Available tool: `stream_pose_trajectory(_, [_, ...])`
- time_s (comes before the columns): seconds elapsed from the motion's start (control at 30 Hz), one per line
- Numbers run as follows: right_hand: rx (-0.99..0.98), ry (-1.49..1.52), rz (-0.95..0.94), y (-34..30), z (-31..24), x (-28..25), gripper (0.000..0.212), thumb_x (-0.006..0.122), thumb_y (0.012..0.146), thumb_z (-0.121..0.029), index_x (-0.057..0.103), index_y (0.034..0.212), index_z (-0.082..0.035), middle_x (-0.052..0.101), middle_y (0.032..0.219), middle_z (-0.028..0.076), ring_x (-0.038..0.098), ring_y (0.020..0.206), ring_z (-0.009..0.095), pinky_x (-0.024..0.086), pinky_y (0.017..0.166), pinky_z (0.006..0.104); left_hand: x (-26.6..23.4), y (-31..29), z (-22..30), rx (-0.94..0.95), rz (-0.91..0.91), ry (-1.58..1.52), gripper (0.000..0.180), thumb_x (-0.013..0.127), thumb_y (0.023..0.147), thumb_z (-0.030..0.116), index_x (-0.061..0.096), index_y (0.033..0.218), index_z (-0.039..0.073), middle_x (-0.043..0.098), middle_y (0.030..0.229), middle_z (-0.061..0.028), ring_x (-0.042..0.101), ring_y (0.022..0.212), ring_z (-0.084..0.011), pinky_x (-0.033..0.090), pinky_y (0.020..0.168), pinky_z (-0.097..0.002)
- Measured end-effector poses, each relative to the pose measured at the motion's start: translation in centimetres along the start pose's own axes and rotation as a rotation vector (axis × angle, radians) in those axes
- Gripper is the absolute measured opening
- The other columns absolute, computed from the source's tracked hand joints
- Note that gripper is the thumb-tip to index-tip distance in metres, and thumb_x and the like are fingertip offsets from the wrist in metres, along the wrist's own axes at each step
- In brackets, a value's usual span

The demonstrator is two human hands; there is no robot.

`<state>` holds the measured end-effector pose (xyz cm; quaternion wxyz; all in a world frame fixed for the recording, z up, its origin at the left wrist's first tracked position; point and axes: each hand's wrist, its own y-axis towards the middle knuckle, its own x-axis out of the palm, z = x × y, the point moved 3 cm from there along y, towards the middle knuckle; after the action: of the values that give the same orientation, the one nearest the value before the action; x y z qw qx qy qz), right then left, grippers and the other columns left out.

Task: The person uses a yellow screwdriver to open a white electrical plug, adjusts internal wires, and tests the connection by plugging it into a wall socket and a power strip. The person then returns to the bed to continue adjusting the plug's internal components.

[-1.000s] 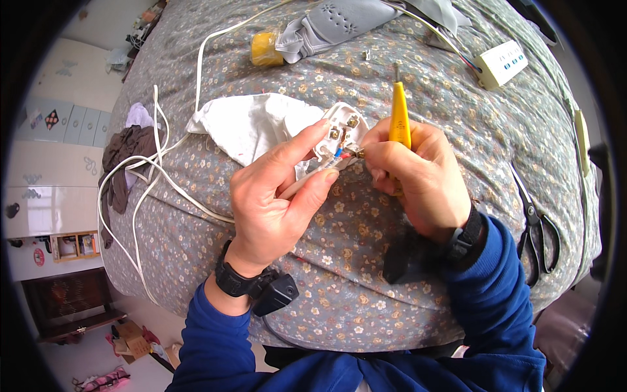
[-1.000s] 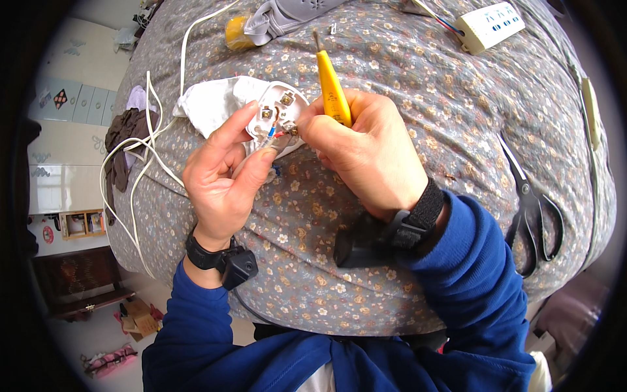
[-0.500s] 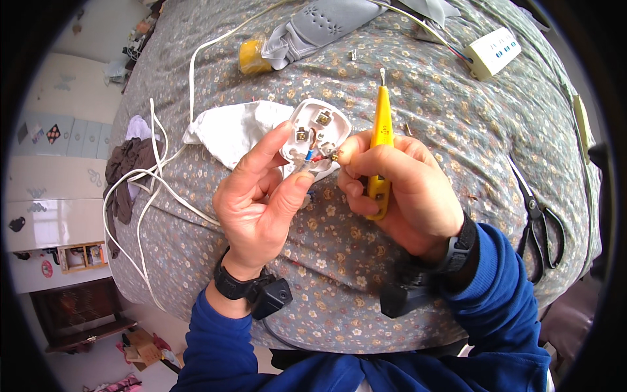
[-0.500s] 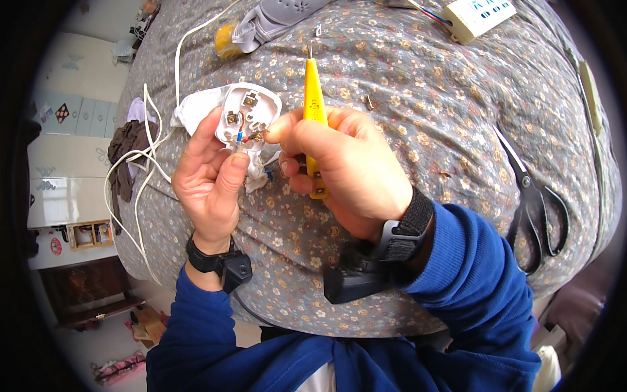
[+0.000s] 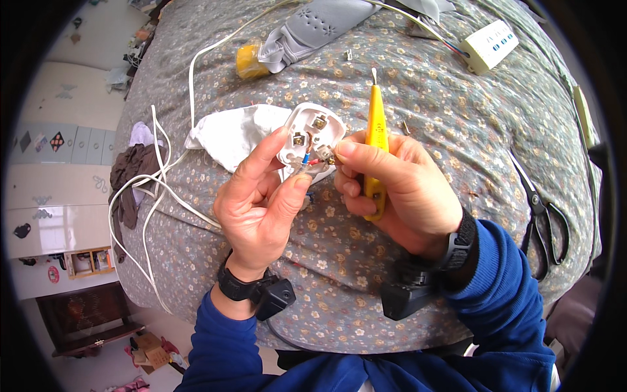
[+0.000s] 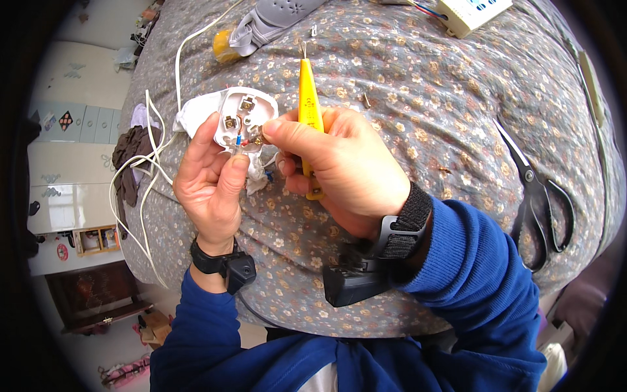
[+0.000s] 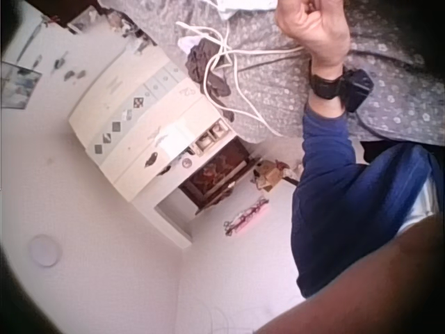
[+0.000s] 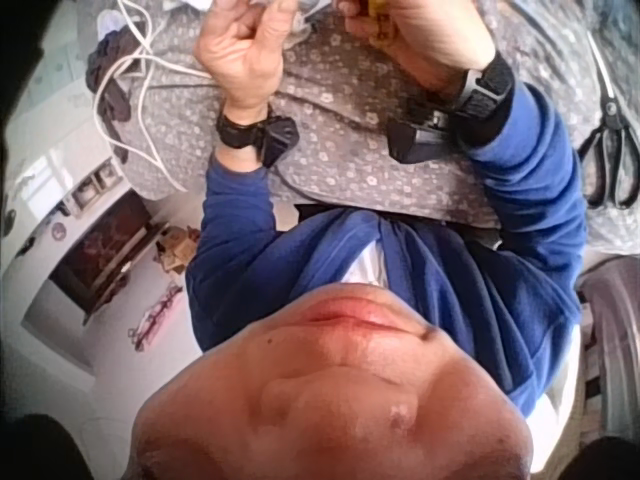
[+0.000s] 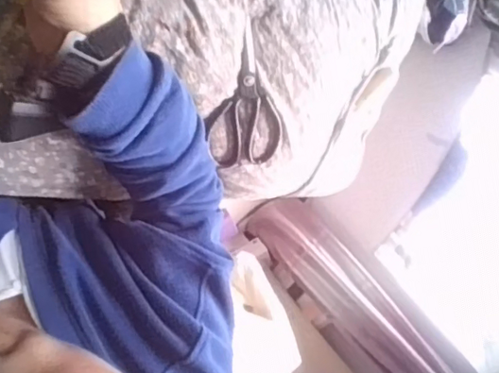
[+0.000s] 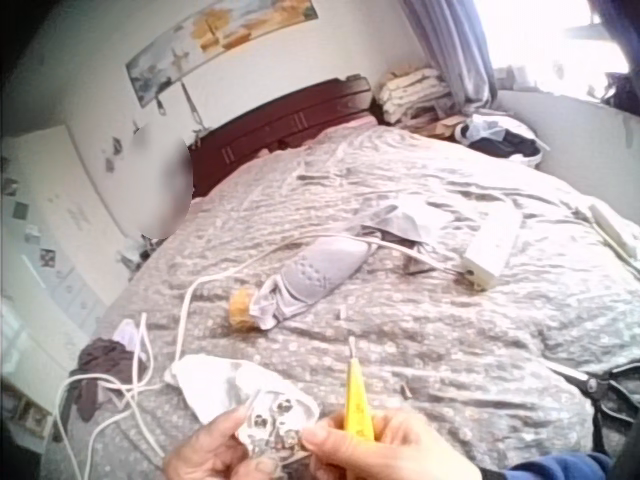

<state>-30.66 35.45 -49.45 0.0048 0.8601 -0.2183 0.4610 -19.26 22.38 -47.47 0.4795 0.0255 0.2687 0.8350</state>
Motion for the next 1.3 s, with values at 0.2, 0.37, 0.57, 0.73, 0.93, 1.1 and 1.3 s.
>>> stream_pose_trajectory(0.2, [-0.008,-0.043,0.008,-0.3,-0.7,0.1,0.014,0.066,0.092,-0.016,0.063,0.095,-0.002,0.057,0.076,0.002,0.05,0.063,0.008,0.038,0.053,0.0228,0.0,0.1,0.0,-0.043,-0.01,-0.11,0.053,0.064,0.093,-0.004,0.048,0.143,-0.002,0.067,0.122,-0.0192,0.065,0.095,-0.0091,0.049,0.071,-0.0177])
stream_pose_trajectory(0.37, [-0.405,-0.449,0.068,-0.4,-1.7,0.5,0.018,0.071,0.087,-0.006,0.067,0.103,0.0,0.06,0.08,0.0,0.054,0.068,0.007,0.042,0.06,0.021,-0.1,0.2,-0.3,-0.131,0.03,-0.195,0.053,0.064,0.094,0.0,0.047,0.144,0.0,0.065,0.126,-0.0191,0.065,0.095,-0.0087,0.048,0.068,-0.0164])
stream_pose_trajectory(0.57, [-0.742,-0.91,0.1,-0.9,-2.1,0.7,0.016,0.073,0.083,0.005,0.072,0.099,0.001,0.061,0.084,0.002,0.057,0.076,0.011,0.044,0.068,0.0249,-0.3,0.0,-0.1,-0.104,-0.018,-0.161,0.053,0.064,0.094,0.0,0.047,0.144,-0.001,0.065,0.126,-0.0196,0.066,0.101,-0.0126,0.051,0.073,-0.0193])
stream_pose_trajectory(0.73, [-0.782,-1.022,0.155,-1.0,-2.3,0.8,0.011,0.073,0.079,0.004,0.07,0.089,0.001,0.059,0.079,0.002,0.055,0.072,0.009,0.042,0.064,0.0251,0.1,0.2,0.0,-0.013,-0.021,-0.1,0.053,0.064,0.093,-0.003,0.047,0.143,-0.003,0.065,0.125,-0.0213,0.066,0.106,-0.0174,0.053,0.084,-0.0253])
stream_pose_trajectory(0.93, [-0.693,-0.944,0.163,-0.9,-2.3,0.9,0.005,0.069,0.079,0.001,0.065,0.081,0.0,0.058,0.076,0.001,0.053,0.067,0.009,0.041,0.059,0.026,0.2,0.2,0.1,0.001,-0.021,-0.105,0.051,0.064,0.092,-0.004,0.048,0.14,-0.006,0.065,0.123,-0.0216,0.065,0.106,-0.0183,0.052,0.089,-0.0279])
stream_pose_trajectory(1.1, [-0.936,-1.147,0.134,-0.6,-2.9,0.9,0.008,0.068,0.073,0.002,0.063,0.079,0.0,0.054,0.073,0.004,0.054,0.065,0.014,0.041,0.059,0.0273,-0.2,0.0,0.3,-0.132,-0.064,-0.022,0.045,0.066,0.093,0.001,0.053,0.136,-0.007,0.07,0.11,-0.0155,0.063,0.087,-0.0075,0.049,0.072,-0.0199])
stream_pose_trajectory(1.3, [-0.932,-1.175,0.127,-0.4,-3.3,0.6,0.008,0.061,0.074,0.003,0.065,0.081,0.0,0.053,0.074,0.005,0.054,0.065,0.015,0.042,0.06,0.0278,0.1,0.0,0.5,-0.204,-0.093,-0.03,0.043,0.067,0.094,0.004,0.055,0.133,-0.008,0.072,0.106,-0.0113,0.06,0.079,-0.0028,0.045,0.065,-0.0163])
